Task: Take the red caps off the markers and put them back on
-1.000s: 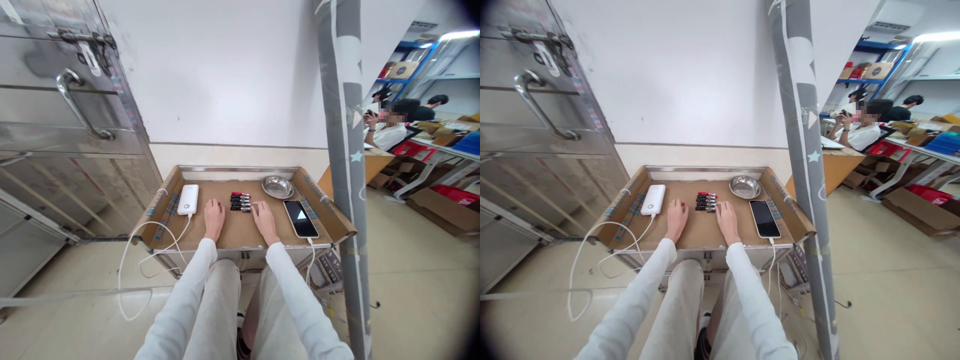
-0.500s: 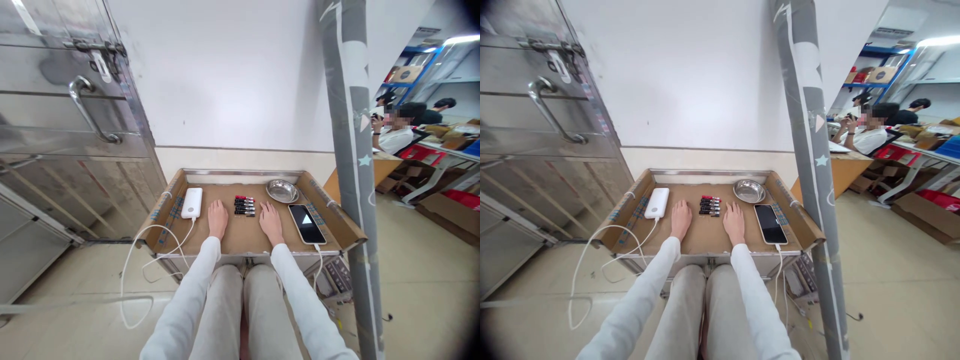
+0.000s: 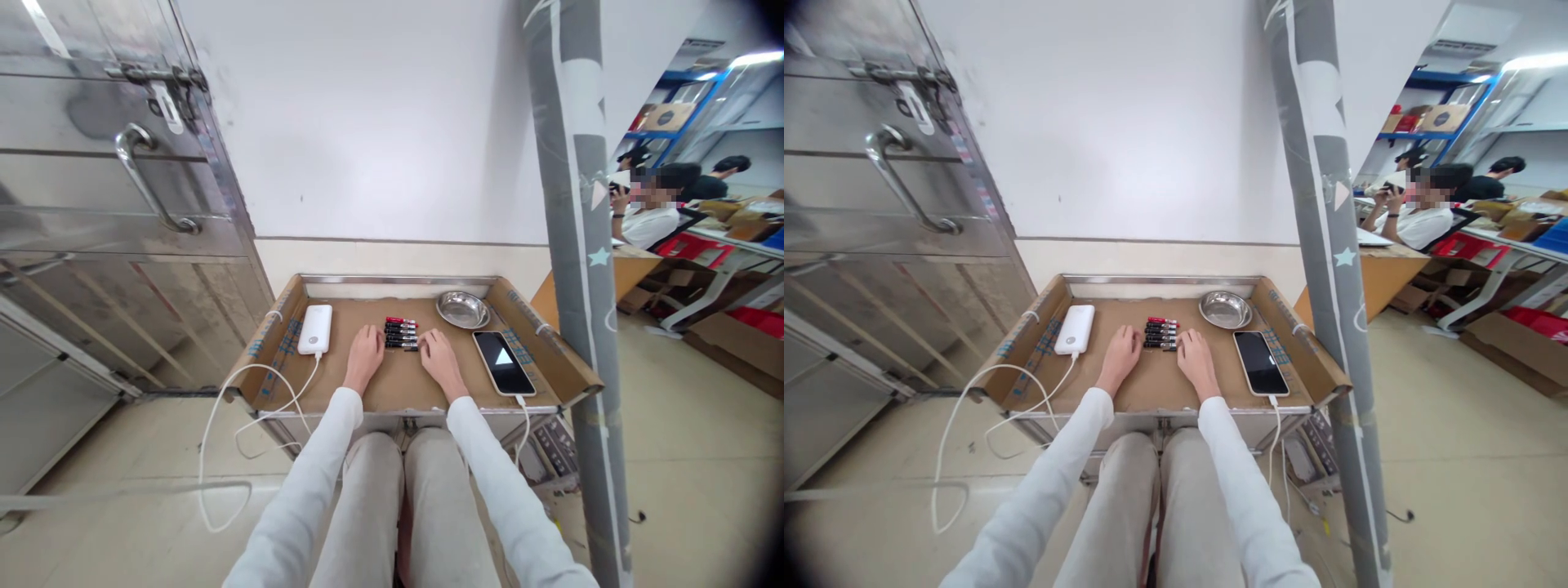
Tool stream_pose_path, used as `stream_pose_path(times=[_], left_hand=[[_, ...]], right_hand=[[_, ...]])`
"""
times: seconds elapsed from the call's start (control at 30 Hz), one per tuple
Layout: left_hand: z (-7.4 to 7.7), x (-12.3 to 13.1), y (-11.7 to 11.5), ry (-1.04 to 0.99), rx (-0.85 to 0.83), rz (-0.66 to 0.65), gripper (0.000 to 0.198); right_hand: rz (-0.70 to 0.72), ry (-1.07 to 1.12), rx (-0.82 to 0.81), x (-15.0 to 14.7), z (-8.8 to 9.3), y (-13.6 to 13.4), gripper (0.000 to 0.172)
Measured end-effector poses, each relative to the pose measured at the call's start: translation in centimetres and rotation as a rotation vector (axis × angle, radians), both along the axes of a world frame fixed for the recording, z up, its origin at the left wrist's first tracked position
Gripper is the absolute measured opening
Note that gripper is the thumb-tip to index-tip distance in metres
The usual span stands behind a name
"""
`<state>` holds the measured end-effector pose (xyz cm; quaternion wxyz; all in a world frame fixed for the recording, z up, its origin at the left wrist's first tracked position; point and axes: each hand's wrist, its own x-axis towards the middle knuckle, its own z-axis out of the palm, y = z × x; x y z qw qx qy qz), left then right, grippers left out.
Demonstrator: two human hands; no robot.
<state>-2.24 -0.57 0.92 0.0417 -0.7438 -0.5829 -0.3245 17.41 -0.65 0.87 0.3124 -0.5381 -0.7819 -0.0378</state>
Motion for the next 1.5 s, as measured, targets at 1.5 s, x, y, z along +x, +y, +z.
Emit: stream_pose_path(times=[1.5], left_hand=[[0.1, 1.0, -0.1, -0.413, -0.164, -0.424, 0.032]], right_hand=[[0.298, 0.176, -0.01, -1.7, 0.4, -0.5, 0.025]])
